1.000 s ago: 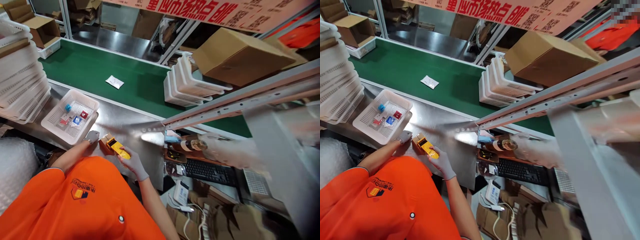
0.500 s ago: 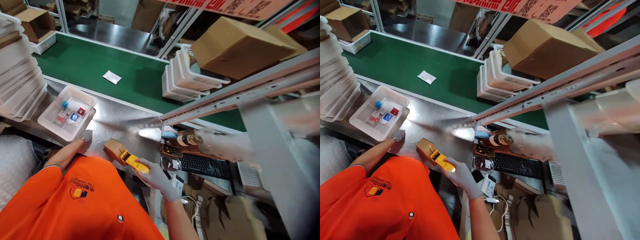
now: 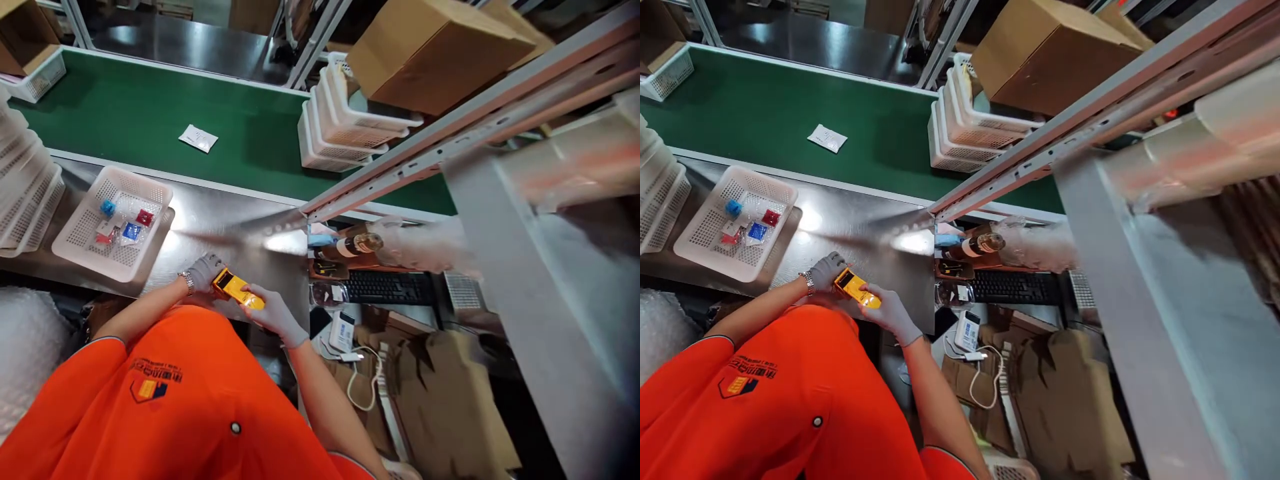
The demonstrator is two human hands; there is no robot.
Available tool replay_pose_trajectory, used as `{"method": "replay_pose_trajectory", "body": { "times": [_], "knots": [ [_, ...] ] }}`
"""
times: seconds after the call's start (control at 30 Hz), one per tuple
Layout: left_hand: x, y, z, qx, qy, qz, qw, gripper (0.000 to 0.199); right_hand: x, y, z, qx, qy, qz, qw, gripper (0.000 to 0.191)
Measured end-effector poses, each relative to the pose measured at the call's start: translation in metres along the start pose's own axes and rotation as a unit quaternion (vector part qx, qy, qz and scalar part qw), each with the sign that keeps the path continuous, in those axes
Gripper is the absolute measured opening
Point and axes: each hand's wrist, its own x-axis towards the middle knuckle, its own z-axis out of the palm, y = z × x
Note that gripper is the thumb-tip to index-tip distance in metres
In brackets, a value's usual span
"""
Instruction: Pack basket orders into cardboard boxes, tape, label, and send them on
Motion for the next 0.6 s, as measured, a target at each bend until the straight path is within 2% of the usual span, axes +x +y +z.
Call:
{"method": "replay_pose_trajectory", "body": {
  "times": [0.07, 0.17, 0.27, 0.33, 0.4, 0.5, 0.6],
  "knots": [
    [0.002, -0.006, 0.0, 0.028, -0.023, 0.008, 0.999, 0.069, -0.001, 0.003, -0.001, -0.008, 0.002, -0.003, 1.0, 0.056],
    [0.002, -0.015, 0.001, 0.079, -0.046, 0.025, 0.995, 0.072, -0.016, 0.009, -0.02, -0.049, -0.011, -0.003, 0.999, 0.056],
    [0.003, -0.02, 0.003, 0.091, -0.045, 0.03, 0.994, 0.076, -0.036, 0.013, -0.048, -0.151, -0.044, 0.014, 0.987, 0.051],
    [0.006, -0.022, 0.005, 0.087, -0.048, 0.031, 0.995, 0.078, -0.036, 0.011, -0.056, -0.216, -0.055, 0.022, 0.975, 0.049],
    [0.008, -0.025, 0.006, 0.083, -0.046, 0.027, 0.995, 0.082, -0.02, 0.006, -0.051, -0.237, -0.07, 0.021, 0.969, 0.048],
    [0.008, -0.029, 0.006, 0.069, -0.027, 0.013, 0.997, 0.085, 0.02, -0.004, -0.027, -0.248, -0.093, 0.036, 0.964, 0.046],
    [0.002, -0.034, 0.001, 0.036, 0.014, -0.023, 0.999, 0.091, 0.051, -0.006, -0.01, -0.309, -0.035, 0.104, 0.945, 0.05]
  ]
}}
